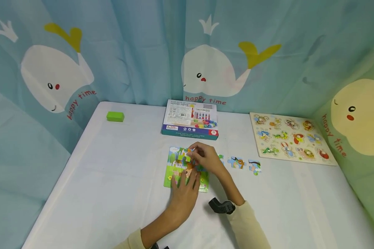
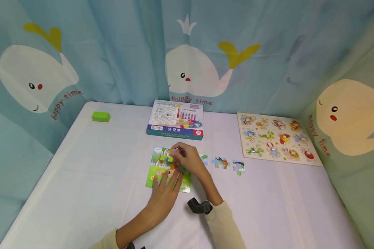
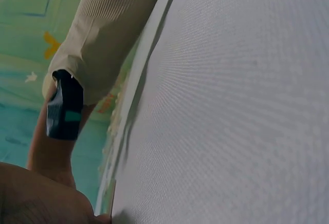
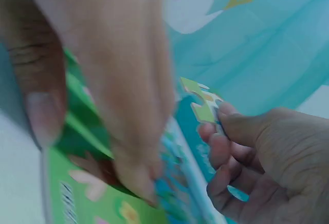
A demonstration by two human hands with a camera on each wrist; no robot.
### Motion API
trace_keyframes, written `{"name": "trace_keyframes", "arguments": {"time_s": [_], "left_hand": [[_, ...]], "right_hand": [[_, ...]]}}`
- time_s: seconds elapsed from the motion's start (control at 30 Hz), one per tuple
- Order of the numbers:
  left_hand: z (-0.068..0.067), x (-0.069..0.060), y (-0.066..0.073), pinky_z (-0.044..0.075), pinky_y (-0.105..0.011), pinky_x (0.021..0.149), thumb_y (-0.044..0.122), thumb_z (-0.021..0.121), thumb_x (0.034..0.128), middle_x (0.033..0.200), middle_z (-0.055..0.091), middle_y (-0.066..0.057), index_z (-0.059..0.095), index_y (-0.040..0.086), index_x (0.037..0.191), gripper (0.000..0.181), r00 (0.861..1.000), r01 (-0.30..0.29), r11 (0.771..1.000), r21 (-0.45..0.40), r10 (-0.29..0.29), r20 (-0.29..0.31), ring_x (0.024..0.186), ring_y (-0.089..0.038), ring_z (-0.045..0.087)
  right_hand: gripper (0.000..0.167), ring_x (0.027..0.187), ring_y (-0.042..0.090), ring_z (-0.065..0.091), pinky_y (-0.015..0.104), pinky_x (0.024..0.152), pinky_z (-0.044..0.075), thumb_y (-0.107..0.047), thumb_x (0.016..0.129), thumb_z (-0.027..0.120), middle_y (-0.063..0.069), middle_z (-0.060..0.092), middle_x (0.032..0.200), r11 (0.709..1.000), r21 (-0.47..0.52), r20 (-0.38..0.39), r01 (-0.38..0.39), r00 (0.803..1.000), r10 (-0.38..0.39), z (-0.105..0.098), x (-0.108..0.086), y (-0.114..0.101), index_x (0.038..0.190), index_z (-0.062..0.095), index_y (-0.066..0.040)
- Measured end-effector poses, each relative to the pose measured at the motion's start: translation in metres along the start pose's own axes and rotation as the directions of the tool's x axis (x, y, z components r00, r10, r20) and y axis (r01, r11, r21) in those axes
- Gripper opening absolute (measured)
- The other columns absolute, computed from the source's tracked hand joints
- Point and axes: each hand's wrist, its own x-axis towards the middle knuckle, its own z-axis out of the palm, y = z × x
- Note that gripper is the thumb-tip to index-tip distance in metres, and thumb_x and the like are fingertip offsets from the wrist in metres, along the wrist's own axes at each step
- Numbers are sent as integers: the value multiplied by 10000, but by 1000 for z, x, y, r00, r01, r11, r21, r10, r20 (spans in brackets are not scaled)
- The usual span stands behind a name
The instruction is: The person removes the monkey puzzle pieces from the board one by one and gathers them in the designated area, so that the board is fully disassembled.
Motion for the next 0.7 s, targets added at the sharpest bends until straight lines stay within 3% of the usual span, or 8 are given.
{"name": "trace_keyframes", "arguments": {"time_s": [0.13,0.3,0.53,0.7], "left_hand": [[0,-1,1,478,-601,904,268,756,859,1454,502,-71,557,139,1386,578,1000,7,1000,-17,-7,-9,1291,-344,476],[1,-1,2,476,-602,907,237,776,839,1449,509,-76,557,129,1387,600,1000,6,1000,-30,-6,-15,1293,-350,477],[2,-1,1,493,-595,899,196,781,833,1444,509,-91,573,115,1370,581,999,2,999,-37,-3,-45,1270,-349,501],[0,-2,0,501,-590,886,192,802,812,1436,514,-95,579,111,1363,600,998,-1,999,-35,-1,-57,1261,-351,506]], "right_hand": [[192,582,366,569,265,527,486,-96,974,587,215,618,742,1000,14,-68,-17,997,18,-19,-12,-3,1119,640,19],[245,603,362,546,261,506,463,-88,989,558,250,591,788,992,38,-120,-117,985,120,-43,-37,-10,1202,627,12],[231,597,270,568,298,526,476,-146,951,638,228,647,825,961,-13,-237,-277,934,267,-58,-79,-6,1143,642,-18],[182,548,162,550,250,515,446,-115,926,668,162,683,776,926,-64,-260,-372,902,344,-53,-101,7,1059,641,6]]}}
